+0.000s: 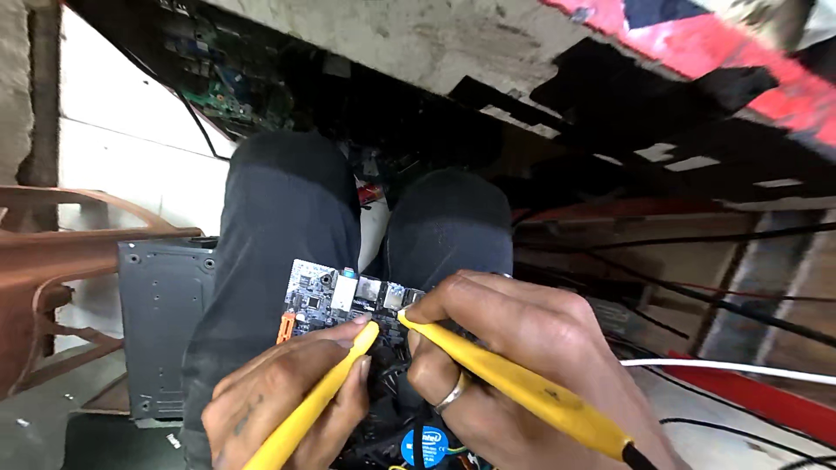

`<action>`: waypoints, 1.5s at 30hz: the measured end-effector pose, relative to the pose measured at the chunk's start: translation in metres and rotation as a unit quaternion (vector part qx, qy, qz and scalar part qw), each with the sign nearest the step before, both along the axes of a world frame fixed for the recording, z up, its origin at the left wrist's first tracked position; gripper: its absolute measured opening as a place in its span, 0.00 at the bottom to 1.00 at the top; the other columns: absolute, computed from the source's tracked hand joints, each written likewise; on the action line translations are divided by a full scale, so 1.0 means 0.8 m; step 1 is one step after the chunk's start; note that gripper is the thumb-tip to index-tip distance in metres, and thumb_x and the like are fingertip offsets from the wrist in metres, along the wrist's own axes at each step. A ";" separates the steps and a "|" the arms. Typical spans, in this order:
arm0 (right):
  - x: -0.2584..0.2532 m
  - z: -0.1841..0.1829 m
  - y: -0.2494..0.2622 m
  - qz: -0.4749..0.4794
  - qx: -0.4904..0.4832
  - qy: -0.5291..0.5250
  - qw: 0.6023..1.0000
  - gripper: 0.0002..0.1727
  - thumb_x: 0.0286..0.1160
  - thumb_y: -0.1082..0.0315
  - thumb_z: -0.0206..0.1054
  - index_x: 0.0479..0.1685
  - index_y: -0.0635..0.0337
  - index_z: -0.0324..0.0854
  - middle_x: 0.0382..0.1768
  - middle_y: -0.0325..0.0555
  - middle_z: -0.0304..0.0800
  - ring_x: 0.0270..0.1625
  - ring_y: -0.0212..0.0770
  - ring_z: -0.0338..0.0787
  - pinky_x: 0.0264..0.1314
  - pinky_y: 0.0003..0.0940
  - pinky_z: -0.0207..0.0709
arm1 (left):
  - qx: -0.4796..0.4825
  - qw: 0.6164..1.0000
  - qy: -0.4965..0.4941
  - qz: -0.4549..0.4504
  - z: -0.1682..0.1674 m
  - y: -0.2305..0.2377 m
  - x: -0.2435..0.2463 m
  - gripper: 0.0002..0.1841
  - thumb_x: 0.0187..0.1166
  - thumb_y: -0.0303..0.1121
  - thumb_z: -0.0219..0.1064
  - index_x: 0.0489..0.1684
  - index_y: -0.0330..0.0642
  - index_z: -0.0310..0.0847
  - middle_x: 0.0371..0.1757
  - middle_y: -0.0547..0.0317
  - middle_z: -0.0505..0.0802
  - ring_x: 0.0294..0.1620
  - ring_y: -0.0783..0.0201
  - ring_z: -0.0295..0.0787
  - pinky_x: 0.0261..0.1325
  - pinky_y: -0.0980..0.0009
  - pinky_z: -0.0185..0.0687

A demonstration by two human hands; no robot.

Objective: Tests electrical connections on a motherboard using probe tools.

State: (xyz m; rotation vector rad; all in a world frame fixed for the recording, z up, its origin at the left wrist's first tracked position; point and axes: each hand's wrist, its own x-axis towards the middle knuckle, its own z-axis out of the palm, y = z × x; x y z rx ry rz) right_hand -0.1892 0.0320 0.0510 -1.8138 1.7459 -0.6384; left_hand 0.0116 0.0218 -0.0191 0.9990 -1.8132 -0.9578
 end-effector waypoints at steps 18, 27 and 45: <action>-0.010 -0.023 0.042 -0.016 -0.041 -0.103 0.994 0.09 0.81 0.65 0.66 0.42 0.59 0.89 0.38 0.40 0.96 0.50 0.30 0.94 0.64 0.29 0.87 | 0.037 0.999 0.011 -0.031 0.013 0.001 0.010 0.07 0.85 0.36 0.66 0.45 0.43 0.77 0.47 0.61 0.98 0.54 0.68 0.97 0.57 0.74 0.95; -0.012 -0.029 0.039 -0.020 -0.046 -0.109 0.993 0.08 0.80 0.65 0.70 0.41 0.58 0.92 0.36 0.36 0.95 0.42 0.25 0.93 0.62 0.27 0.87 | -0.027 0.997 -0.063 -0.026 0.012 0.003 0.006 0.09 0.87 0.37 0.64 0.46 0.41 0.74 0.50 0.57 0.96 0.55 0.70 0.95 0.56 0.77 0.92; -0.010 -0.024 0.035 -0.020 -0.031 -0.078 0.996 0.08 0.81 0.64 0.69 0.41 0.57 0.92 0.35 0.37 0.95 0.41 0.25 0.92 0.60 0.27 0.87 | -0.102 0.984 -0.144 -0.037 0.026 -0.002 -0.006 0.07 0.85 0.33 0.63 0.40 0.40 0.75 0.42 0.50 0.97 0.48 0.69 0.97 0.51 0.79 0.89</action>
